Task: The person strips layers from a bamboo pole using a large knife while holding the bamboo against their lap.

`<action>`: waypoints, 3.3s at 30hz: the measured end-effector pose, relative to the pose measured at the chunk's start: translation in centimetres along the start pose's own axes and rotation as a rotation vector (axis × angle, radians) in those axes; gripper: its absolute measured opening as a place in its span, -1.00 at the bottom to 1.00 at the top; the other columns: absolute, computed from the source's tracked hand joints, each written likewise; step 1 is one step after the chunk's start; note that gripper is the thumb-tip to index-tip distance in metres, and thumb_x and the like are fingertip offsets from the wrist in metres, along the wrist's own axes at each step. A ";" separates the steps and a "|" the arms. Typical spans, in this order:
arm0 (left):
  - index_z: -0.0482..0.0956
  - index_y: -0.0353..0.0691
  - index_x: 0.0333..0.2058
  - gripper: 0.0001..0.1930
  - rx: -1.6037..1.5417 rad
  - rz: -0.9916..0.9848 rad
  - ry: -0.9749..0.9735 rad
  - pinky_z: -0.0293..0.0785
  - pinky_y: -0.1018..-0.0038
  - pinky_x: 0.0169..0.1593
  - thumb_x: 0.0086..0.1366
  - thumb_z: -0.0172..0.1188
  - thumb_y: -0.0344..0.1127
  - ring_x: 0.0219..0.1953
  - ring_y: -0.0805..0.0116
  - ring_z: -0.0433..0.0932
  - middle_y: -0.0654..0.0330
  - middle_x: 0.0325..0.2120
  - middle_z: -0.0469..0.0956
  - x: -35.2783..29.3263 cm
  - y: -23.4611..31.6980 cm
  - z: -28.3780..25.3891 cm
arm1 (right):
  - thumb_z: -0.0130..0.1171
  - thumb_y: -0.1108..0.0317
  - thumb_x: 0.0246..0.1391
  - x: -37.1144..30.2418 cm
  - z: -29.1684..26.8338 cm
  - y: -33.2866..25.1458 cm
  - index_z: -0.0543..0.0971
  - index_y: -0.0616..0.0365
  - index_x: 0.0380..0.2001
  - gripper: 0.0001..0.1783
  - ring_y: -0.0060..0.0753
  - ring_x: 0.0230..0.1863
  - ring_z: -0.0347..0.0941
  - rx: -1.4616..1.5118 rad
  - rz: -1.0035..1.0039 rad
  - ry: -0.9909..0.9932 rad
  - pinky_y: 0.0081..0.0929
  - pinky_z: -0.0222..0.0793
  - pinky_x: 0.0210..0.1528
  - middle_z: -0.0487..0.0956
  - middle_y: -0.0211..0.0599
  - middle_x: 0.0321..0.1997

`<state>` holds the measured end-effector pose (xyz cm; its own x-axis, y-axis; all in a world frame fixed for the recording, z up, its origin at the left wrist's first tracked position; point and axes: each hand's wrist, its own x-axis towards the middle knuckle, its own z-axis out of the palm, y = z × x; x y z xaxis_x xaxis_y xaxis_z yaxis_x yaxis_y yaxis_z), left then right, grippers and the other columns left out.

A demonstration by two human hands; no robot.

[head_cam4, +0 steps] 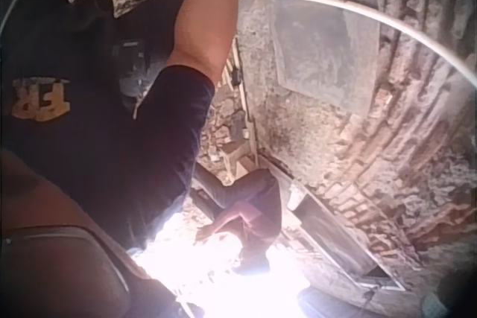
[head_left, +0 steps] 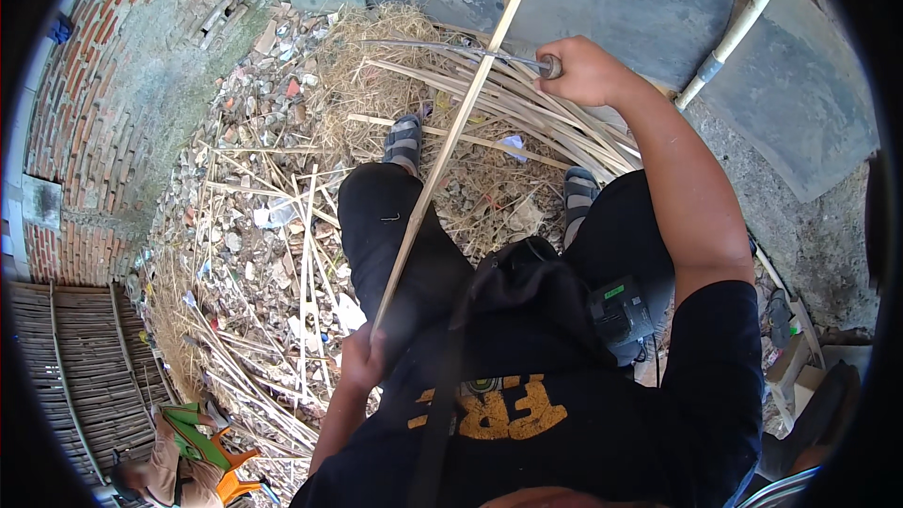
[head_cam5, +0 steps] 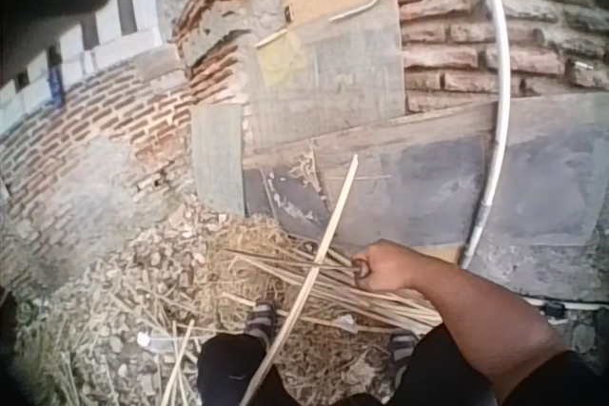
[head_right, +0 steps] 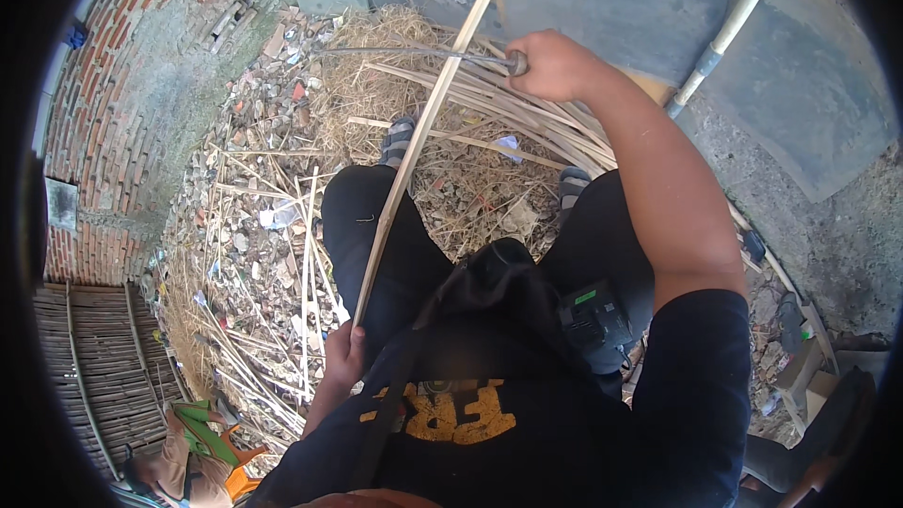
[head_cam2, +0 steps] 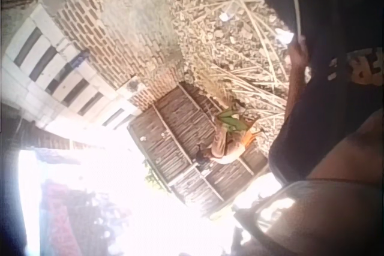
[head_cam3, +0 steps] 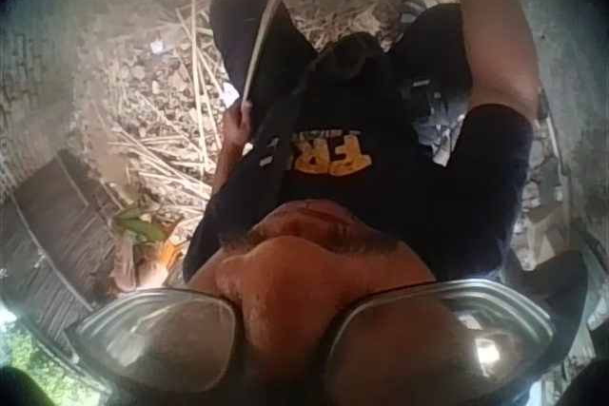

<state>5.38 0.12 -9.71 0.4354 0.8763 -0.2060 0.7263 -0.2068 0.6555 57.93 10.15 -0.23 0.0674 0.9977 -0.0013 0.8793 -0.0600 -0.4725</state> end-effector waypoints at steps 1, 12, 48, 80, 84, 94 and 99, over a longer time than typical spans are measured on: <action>0.54 -0.38 -0.31 -0.60 0.002 0.001 0.002 0.43 0.20 -0.36 0.44 -0.03 -0.08 -0.49 -0.11 0.56 -0.15 -0.57 0.51 0.0 0.3 -0.1 | 0.32 0.12 -0.02 -0.1 0.0 -0.1 0.64 0.14 -0.14 -0.59 0.06 -0.23 0.59 -0.017 0.028 0.004 -0.14 0.49 -0.12 0.64 0.00 -0.33; 0.43 -0.35 -0.49 -0.37 -0.035 0.060 0.049 0.24 0.30 -0.51 0.48 -0.13 0.17 -0.66 0.29 0.35 0.11 -0.75 0.36 0.2 -0.1 0.3 | 0.33 0.22 -0.08 -1.2 0.6 -4.2 0.63 0.15 -0.33 -0.73 0.03 -0.23 0.58 -0.197 -0.139 -0.096 -0.09 0.48 -0.15 0.63 -0.07 -0.40; 0.55 -0.36 -0.35 -0.62 0.006 0.000 0.009 0.43 0.19 -0.39 0.43 -0.02 -0.12 -0.49 -0.15 0.56 -0.15 -0.58 0.51 0.3 0.5 0.1 | 0.34 0.21 -0.03 -0.7 1.3 -2.4 0.62 0.14 -0.30 -0.72 0.01 -0.35 0.53 -0.117 -0.134 -0.052 -0.13 0.40 -0.26 0.57 -0.04 -0.49; 0.50 -0.38 -0.40 -0.49 0.020 0.000 0.002 0.34 0.24 -0.43 0.46 -0.08 0.03 -0.56 0.10 0.48 -0.03 -0.66 0.44 0.3 -0.1 0.2 | 0.28 0.22 -0.07 0.4 1.4 -0.2 0.63 0.19 -0.08 -0.55 0.08 -0.16 0.59 -0.051 -0.058 -0.036 -0.08 0.48 -0.09 0.65 0.04 -0.27; 0.46 -0.38 -0.46 -0.36 0.015 0.054 0.069 0.26 0.24 -0.49 0.48 -0.14 0.18 -0.63 0.19 0.42 0.03 -0.73 0.39 0.2 1.4 0.2 | 0.26 0.24 -0.05 1.5 1.3 0.8 0.63 0.19 -0.07 -0.55 0.08 -0.14 0.58 -0.048 0.037 -0.017 -0.09 0.48 -0.07 0.66 0.04 -0.23; 0.45 -0.37 -0.46 -0.39 0.002 0.101 0.077 0.26 0.23 -0.49 0.48 -0.13 0.15 -0.64 0.15 0.42 0.01 -0.74 0.38 0.1 0.4 0.3 | 0.31 0.24 -0.09 -0.3 1.8 -3.6 0.65 0.17 -0.19 -0.63 0.12 -0.27 0.56 -0.267 -0.144 -0.076 -0.08 0.48 -0.17 0.64 -0.03 -0.37; 0.55 -0.36 -0.33 -0.63 0.059 0.012 0.033 0.45 0.16 -0.37 0.43 -0.03 -0.13 -0.48 -0.15 0.58 -0.15 -0.58 0.52 0.0 0.6 0.2 | 0.29 0.21 -0.06 2.0 1.5 1.9 0.64 0.23 -0.20 -0.63 0.13 -0.27 0.57 0.041 0.026 0.151 -0.15 0.48 -0.15 0.63 0.05 -0.38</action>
<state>5.91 -0.06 -9.45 0.4276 0.8871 -0.1738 0.7518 -0.2422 0.6133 59.01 12.13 -2.46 0.1631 0.9796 0.1172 0.8565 -0.0816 -0.5096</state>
